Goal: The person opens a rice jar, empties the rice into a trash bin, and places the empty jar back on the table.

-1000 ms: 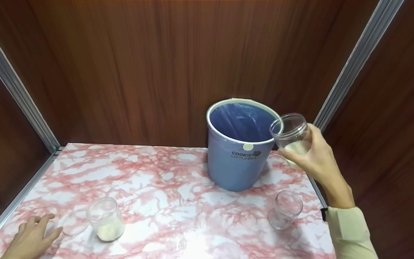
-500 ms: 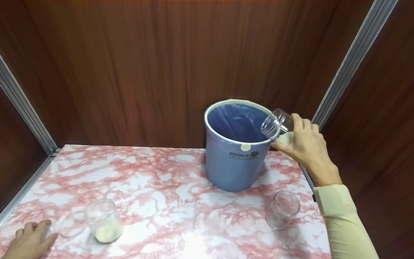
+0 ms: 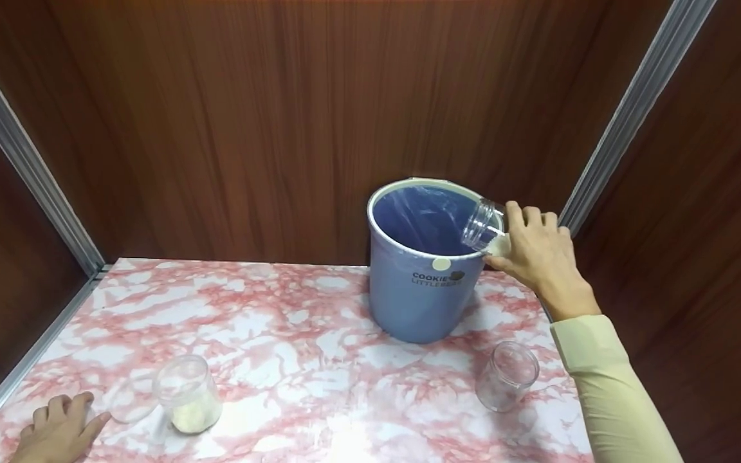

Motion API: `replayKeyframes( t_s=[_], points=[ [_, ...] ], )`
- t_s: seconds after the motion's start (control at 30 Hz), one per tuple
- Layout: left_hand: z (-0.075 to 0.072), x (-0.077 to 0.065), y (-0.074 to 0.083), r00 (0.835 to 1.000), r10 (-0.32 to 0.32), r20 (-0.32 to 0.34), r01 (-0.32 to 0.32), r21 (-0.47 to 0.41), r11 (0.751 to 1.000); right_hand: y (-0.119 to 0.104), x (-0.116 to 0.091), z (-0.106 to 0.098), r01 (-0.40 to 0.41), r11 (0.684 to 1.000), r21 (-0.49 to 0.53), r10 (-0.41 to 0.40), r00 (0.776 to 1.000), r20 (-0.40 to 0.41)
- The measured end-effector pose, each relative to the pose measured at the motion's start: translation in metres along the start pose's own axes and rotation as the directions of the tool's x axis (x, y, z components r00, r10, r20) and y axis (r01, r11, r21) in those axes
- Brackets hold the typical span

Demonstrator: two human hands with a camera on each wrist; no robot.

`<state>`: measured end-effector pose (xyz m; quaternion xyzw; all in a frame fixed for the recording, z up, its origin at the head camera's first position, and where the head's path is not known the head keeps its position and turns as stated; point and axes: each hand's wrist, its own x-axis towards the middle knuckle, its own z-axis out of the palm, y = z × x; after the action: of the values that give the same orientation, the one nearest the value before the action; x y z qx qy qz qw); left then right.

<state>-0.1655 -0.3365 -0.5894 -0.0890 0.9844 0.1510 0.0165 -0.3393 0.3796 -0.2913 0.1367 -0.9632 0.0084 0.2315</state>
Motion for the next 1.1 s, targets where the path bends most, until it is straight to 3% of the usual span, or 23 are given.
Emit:
replayKeyframes(
  t_s=[0.27,0.73,1.1],
  points=[
    [0.002,0.001,-0.001,1.000,-0.010,-0.030,0.009,-0.006,1.000,-0.004,0.006,0.000,0.030,0.999,-0.041,-0.030,0.999,0.019],
    [-0.013,0.007,-0.003,0.997,0.021,0.069,-0.020,-0.016,1.000,-0.007,0.015,-0.003,0.080,0.992,-0.099,-0.078,0.997,0.023],
    [-0.018,0.011,0.001,1.000,0.025,0.012,-0.025,0.012,1.000,-0.010,0.016,-0.002,0.130,0.980,-0.147,-0.129,0.991,0.015]
  ],
)
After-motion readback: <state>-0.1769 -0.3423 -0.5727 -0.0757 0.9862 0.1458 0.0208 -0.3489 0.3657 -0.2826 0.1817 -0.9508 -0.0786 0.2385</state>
